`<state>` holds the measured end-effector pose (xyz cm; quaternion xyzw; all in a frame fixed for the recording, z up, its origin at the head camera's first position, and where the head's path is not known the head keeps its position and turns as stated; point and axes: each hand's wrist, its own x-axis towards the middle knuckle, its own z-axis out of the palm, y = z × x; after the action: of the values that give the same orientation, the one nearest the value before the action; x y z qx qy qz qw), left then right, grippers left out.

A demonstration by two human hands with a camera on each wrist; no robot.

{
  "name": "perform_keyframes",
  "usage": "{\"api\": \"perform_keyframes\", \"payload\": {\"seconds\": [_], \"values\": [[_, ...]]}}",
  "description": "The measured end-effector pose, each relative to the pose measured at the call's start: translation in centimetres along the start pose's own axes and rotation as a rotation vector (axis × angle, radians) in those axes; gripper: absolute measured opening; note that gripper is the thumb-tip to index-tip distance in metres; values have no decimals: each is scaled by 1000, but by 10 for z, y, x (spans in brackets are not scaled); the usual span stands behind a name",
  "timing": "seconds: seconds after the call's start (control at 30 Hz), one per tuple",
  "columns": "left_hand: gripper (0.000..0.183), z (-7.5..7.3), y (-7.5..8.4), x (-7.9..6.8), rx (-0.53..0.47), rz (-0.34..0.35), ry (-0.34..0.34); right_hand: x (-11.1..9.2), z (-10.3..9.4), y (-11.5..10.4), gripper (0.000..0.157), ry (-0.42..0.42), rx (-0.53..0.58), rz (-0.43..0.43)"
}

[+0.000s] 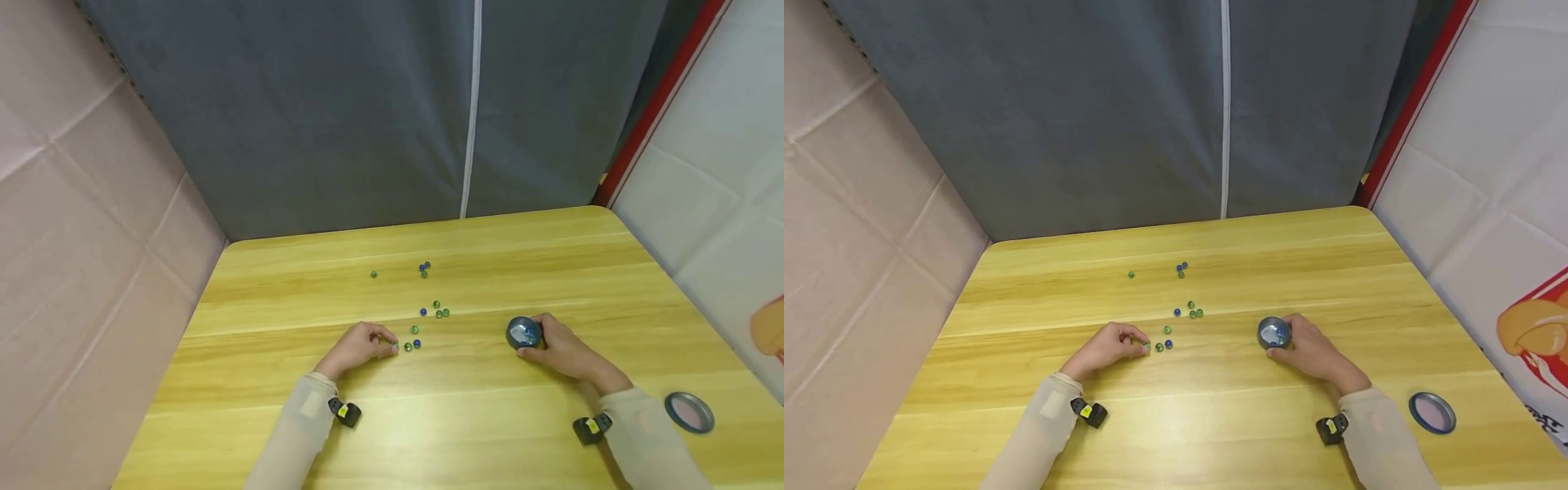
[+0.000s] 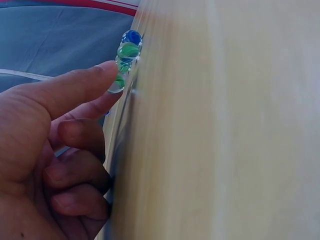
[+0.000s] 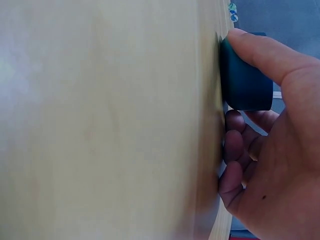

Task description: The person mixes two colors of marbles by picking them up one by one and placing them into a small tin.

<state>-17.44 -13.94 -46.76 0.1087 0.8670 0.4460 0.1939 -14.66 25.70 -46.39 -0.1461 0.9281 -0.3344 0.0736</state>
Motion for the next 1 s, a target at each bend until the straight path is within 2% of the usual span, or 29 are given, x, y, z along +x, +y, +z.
{"api": "perform_keyframes", "payload": {"seconds": [0.4, 0.63, 0.77, 1.0], "values": [[17, 0, 1, -1, -47, 2, -13, 0, -1, 0, 62, 1, -11, 9], [19, -2, 3, 3, -28, 19, -4, 0, -1, -1, 62, 5, -6, 10], [20, -5, 9, 5, -16, 39, 5, 0, 0, -1, 62, -3, 3, 15], [23, -6, 29, 13, -27, 80, 4, 1, 1, 1, 63, 1, -6, 19]]}}
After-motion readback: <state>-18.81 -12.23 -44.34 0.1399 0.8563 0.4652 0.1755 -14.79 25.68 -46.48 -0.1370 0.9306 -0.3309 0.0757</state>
